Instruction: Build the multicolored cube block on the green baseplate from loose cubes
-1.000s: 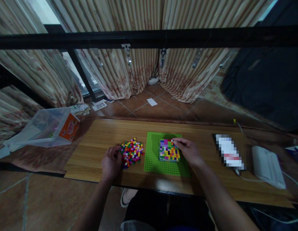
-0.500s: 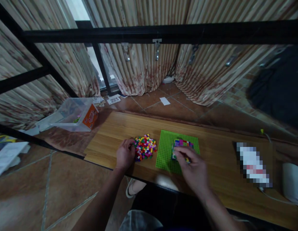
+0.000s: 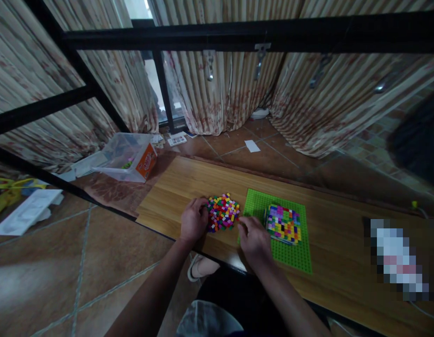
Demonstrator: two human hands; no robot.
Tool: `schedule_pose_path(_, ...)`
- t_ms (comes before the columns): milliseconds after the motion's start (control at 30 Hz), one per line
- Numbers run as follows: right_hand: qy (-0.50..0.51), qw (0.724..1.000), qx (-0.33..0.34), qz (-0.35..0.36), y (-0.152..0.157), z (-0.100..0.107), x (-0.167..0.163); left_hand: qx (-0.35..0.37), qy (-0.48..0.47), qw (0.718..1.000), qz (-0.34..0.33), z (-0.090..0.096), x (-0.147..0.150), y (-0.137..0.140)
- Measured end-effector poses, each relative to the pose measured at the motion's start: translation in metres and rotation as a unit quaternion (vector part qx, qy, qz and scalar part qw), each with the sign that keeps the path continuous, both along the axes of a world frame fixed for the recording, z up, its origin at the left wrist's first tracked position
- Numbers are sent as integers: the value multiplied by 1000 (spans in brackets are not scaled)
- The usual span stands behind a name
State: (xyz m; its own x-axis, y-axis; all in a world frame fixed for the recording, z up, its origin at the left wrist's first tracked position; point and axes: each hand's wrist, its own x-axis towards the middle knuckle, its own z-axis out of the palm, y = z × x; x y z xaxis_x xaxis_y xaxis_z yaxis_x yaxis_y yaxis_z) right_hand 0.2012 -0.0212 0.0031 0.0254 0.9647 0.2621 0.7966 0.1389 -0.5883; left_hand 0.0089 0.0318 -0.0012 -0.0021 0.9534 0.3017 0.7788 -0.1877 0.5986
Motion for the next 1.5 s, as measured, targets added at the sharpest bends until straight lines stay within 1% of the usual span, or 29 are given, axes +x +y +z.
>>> schedule_pose_path(100, -42, 999, -1, -20, 6, 2, -2, 0, -1, 1000, -5, 0, 0, 0)
schedule_pose_path(200, -71, 997, -11, -23, 10, 3, -4, -2, -1, 1000, -7, -1, -1, 0)
schedule_pose_path(333, -92, 995, -21, -20, 13, 4, -6, 0, -3, 1000, -5, 0, 0, 0)
schedule_pose_path(400, -83, 996, -16, -20, 12, 6, -8, 3, -4, 1000, -4, 0, -1, 0)
schedule_pose_path(467, -48, 999, -12, -15, 9, 10, -10, 4, -6, 1000, -6, 0, -1, 0)
schedule_pose_path(567, 44, 999, -22, -15, -2, 21, -9, 5, -5, 1000, -6, 0, -1, 1)
schedule_pose_path(667, 155, 986, -49, -33, -18, 34, 1, 5, -3, 1000, 0, 0, -2, 2)
schedule_pose_path(767, 250, 965, -54, -58, -30, 46, 23, 6, 0, 1000, -1, -1, -3, 4)
schedule_pose_path(867, 296, 948, -29, -114, -33, 51, 56, 2, 9, 1000, 4, -2, -5, 5)
schedule_pose_path(967, 299, 937, -8, -181, -25, 48, 90, -5, 19, 1000, 11, -2, -5, 7)
schedule_pose_path(1033, 295, 935, 8, -198, -17, 43, 108, -5, 21, 1000, 9, -2, -5, 8)
schedule_pose_path(1100, 287, 937, 17, -198, -9, 36, 119, -3, 23, 1000, 5, -1, -5, 9)
schedule_pose_path(1200, 277, 942, 18, -187, 1, 25, 126, -7, 24, 1000, 10, -1, -5, 9)
schedule_pose_path(1300, 286, 942, 32, -173, 6, 17, 127, -9, 21, 1000, 10, -1, -5, 9)
schedule_pose_path(1500, 312, 933, 67, -165, 9, 11, 127, -3, 16, 1000, 10, -2, -5, 9)
